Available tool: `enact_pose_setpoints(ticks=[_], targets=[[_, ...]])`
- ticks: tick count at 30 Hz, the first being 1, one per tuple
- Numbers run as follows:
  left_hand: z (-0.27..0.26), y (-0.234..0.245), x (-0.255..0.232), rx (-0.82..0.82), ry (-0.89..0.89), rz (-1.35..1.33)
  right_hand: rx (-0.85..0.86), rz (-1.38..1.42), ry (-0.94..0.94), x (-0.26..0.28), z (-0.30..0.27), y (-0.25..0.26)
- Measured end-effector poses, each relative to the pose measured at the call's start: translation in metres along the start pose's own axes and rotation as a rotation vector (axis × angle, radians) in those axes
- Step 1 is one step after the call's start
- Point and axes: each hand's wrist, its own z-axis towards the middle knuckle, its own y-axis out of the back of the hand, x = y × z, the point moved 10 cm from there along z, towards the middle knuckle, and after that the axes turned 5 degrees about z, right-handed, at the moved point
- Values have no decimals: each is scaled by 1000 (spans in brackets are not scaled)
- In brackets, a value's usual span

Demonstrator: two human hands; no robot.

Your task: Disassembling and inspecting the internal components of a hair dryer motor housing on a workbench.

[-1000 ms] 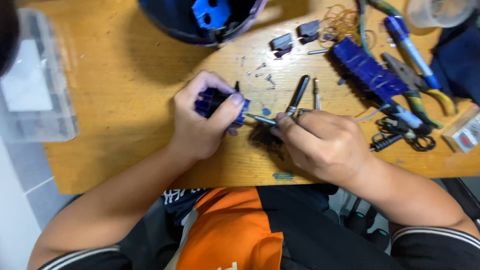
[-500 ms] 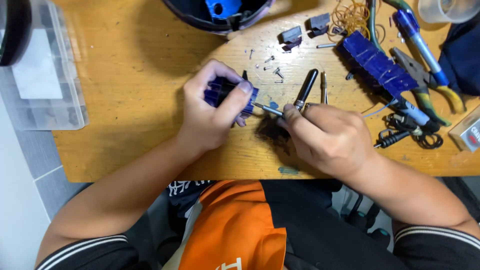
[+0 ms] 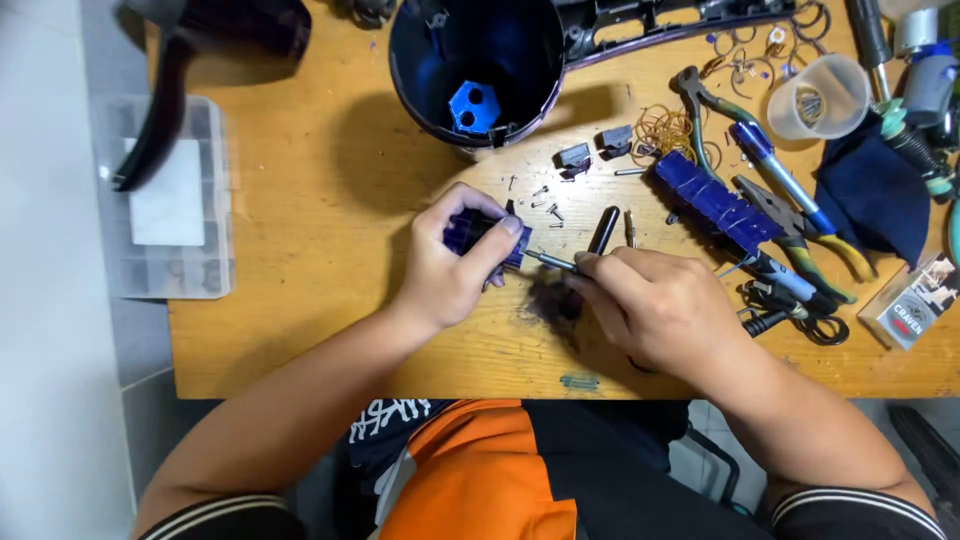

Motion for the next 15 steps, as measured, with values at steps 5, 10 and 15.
enact_pose_setpoints(ticks=[5, 10, 15], targets=[[20, 8, 22, 149, -95, 77, 79, 61, -110, -4, 4, 9], [5, -8, 9, 294, 53, -188, 171, 82, -150, 8, 14, 27], [3, -10, 13, 291, 153, -220, 164, -54, -127, 3, 3, 28]])
